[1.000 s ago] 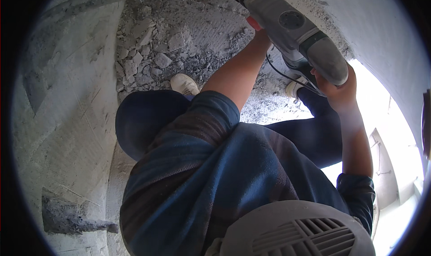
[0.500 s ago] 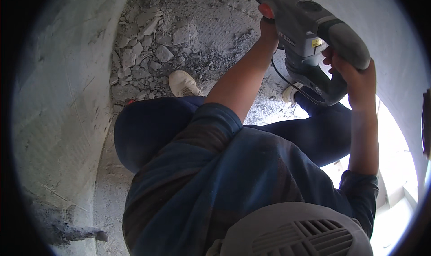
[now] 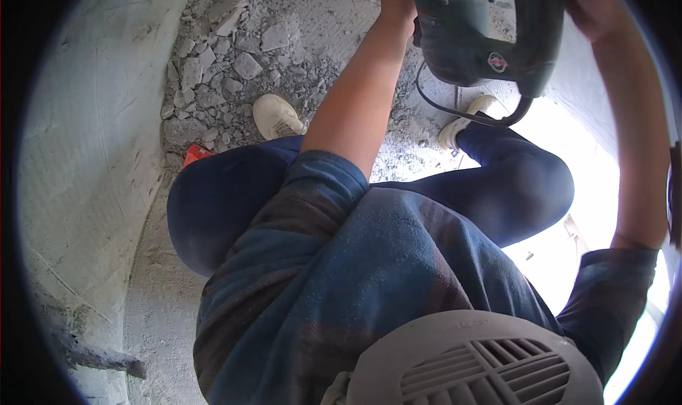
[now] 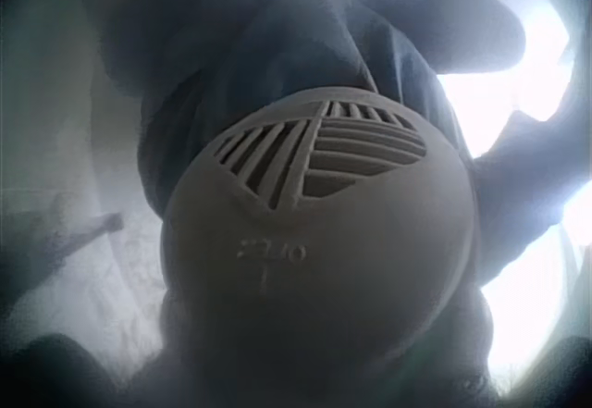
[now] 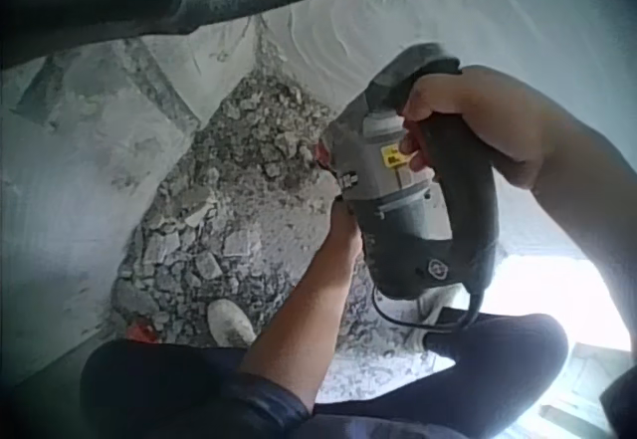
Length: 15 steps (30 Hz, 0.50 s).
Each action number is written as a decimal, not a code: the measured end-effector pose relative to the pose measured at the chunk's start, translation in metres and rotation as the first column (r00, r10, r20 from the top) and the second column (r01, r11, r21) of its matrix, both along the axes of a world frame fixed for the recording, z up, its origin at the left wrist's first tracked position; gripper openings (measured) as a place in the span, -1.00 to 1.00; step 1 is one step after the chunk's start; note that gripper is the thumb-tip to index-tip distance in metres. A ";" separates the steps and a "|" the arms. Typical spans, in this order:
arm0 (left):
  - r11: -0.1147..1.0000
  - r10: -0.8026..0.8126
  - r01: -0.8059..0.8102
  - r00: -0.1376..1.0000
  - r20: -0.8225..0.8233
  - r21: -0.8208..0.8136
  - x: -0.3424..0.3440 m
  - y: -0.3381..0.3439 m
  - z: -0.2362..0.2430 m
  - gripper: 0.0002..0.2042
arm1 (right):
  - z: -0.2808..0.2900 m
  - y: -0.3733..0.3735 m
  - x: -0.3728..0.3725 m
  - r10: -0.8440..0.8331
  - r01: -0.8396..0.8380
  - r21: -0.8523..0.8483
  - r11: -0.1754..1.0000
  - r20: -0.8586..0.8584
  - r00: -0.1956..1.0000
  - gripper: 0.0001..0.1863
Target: Operating a rotary hammer to break and drill into a concrete floor.
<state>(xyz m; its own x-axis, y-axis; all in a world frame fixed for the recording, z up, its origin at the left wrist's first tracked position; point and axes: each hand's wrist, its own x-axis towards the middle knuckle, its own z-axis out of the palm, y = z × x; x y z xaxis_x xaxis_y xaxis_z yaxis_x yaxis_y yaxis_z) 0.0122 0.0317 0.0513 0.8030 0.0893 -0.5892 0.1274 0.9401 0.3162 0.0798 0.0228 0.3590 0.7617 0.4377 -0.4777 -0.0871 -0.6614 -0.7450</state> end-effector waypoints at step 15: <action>0.971 0.196 -0.158 0.956 0.219 -0.181 -0.006 -0.048 -0.074 -0.63 | -0.041 -0.080 -0.066 0.006 -0.006 -0.092 0.996 -0.006 1.000 -0.62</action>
<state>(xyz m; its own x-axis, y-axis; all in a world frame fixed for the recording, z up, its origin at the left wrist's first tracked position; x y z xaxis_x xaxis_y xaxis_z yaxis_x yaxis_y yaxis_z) 0.0063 -0.0164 -0.0230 0.8997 0.1628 -0.4050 -0.1053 0.9814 0.1606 0.0134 -0.0570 0.3179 0.7564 0.3958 -0.5207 -0.0872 -0.7280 -0.6801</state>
